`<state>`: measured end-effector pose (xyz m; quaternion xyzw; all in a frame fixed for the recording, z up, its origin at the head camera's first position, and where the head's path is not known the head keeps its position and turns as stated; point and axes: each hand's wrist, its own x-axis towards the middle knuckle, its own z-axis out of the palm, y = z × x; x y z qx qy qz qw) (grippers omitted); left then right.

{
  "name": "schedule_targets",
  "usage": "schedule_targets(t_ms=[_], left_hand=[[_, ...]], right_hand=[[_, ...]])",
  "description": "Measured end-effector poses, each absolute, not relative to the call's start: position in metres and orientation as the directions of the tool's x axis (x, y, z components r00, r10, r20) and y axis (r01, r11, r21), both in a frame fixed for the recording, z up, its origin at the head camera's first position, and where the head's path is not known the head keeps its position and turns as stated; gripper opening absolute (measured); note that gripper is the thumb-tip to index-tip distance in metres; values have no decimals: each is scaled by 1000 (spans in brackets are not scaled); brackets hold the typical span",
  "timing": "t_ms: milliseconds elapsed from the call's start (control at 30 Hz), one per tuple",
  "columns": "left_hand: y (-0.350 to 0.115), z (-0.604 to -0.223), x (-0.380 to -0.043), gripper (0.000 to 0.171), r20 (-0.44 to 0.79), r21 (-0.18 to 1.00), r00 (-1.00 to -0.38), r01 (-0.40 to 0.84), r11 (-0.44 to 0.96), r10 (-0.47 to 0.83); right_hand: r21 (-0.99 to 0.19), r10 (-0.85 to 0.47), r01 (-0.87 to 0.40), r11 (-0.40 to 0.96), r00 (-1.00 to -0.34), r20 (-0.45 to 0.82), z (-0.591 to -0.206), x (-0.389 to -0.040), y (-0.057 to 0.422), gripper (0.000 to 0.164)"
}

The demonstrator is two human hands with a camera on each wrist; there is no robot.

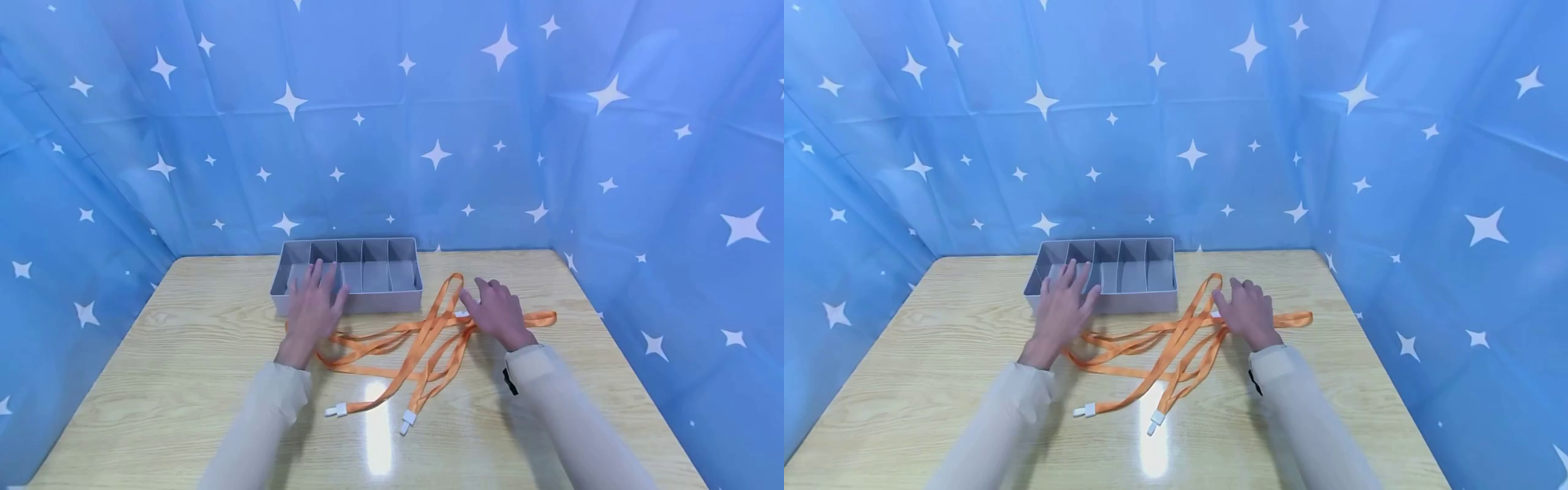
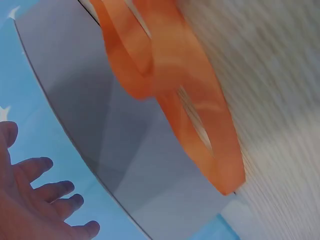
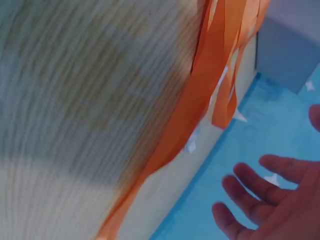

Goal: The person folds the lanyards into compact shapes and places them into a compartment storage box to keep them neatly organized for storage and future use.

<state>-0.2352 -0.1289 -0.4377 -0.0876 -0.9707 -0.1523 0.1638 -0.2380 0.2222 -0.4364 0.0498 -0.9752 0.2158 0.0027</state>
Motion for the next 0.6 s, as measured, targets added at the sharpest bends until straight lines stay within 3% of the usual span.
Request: schedule_targets(t_ms=[600], left_hand=[[-82,-444,-205,47,526,354,-824,438,826,211]], right_hand=[[-634,-20,53,772,-994,-108,-446,-233,195,52]])
